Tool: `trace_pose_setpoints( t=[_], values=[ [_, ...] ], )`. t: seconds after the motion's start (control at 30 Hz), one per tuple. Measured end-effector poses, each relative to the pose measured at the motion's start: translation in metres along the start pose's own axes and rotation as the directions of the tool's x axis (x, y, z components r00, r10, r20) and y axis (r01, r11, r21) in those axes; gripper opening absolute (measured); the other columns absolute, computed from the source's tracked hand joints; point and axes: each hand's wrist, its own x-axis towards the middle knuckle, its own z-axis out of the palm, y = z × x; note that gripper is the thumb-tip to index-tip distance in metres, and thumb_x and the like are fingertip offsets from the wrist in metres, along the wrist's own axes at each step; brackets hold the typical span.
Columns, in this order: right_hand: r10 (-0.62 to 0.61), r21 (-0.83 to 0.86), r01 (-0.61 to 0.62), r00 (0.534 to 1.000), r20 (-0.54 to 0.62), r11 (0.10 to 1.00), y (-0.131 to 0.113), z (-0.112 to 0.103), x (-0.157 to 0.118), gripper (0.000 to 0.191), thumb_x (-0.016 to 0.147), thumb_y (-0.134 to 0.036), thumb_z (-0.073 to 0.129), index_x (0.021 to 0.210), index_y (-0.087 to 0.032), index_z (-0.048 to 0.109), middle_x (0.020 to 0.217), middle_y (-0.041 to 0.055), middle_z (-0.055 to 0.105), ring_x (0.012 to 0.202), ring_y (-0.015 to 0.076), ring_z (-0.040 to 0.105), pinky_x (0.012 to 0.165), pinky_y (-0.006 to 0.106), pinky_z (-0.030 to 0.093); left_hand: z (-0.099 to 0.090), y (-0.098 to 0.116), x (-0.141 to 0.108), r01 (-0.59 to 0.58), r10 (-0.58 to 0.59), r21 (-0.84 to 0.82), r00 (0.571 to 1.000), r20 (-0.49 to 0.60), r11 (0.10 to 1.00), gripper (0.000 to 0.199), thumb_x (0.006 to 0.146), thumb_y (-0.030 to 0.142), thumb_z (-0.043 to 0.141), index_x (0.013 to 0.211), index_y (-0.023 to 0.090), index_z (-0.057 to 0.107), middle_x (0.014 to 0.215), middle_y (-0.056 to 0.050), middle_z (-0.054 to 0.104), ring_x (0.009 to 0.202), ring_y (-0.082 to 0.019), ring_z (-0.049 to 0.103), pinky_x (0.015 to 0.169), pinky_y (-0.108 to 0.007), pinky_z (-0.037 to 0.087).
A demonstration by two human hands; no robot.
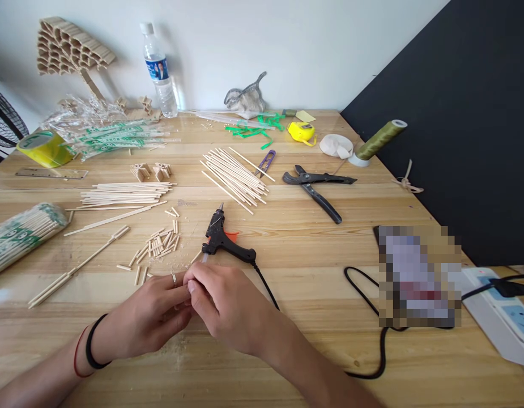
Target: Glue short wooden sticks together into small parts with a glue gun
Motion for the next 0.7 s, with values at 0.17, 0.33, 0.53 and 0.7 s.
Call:
trace_pose_setpoints(
  t=[0.17, 0.33, 0.53, 0.7],
  values=[
    [0.023, 0.0, -0.023, 0.999, 0.025, 1.0, 0.0007, -0.0004, -0.0009, 0.02, 0.107, -0.019, 0.042, 0.095, -0.022, 0.058, 0.091, 0.0024, 0.069, 0.081, 0.0182, 0.063, 0.075, 0.032, 0.046, 0.0009, -0.0006, -0.0003, -0.009, 0.01, 0.013, 1.0, -0.01, 1.0, 0.019, 0.091, 0.005, 0.051, 0.094, 0.019, 0.064, 0.084, -0.002, 0.064, 0.07, -0.016, 0.058, 0.064, -0.026, 0.042],
    [0.019, -0.005, -0.019, 0.999, 0.027, 1.0, 0.0, -0.0001, -0.0007, 0.021, 0.107, -0.018, 0.042, 0.095, -0.022, 0.057, 0.09, 0.0022, 0.068, 0.08, 0.0179, 0.062, 0.074, 0.032, 0.045, 0.0012, -0.0002, -0.0001, 0.0, 0.0, -0.004, 1.0, 0.002, 1.0, 0.02, 0.092, 0.005, 0.052, 0.095, 0.019, 0.066, 0.088, -0.004, 0.067, 0.073, -0.017, 0.06, 0.067, -0.026, 0.045],
    [0.012, -0.007, -0.011, 1.0, 0.022, 1.0, 0.0004, 0.0001, 0.0, 0.02, 0.107, -0.017, 0.042, 0.095, -0.022, 0.058, 0.09, 0.0028, 0.069, 0.08, 0.0185, 0.063, 0.074, 0.032, 0.046, -0.001, 0.0009, 0.0007, 0.025, -0.024, -0.031, 1.0, 0.019, 0.999, 0.021, 0.092, 0.005, 0.051, 0.095, 0.018, 0.068, 0.091, -0.006, 0.068, 0.076, -0.017, 0.063, 0.069, -0.026, 0.049],
    [0.01, -0.018, -0.01, 1.0, 0.016, 1.0, 0.0004, -0.0001, 0.0005, 0.02, 0.106, -0.016, 0.043, 0.094, -0.022, 0.057, 0.089, 0.0024, 0.069, 0.078, 0.0185, 0.063, 0.072, 0.032, 0.046, -0.0018, 0.0002, 0.0012, 0.028, -0.027, -0.044, 0.999, 0.027, 0.999, 0.021, 0.092, 0.005, 0.051, 0.096, 0.017, 0.068, 0.093, -0.007, 0.068, 0.078, -0.017, 0.064, 0.071, -0.026, 0.05]
  ],
)
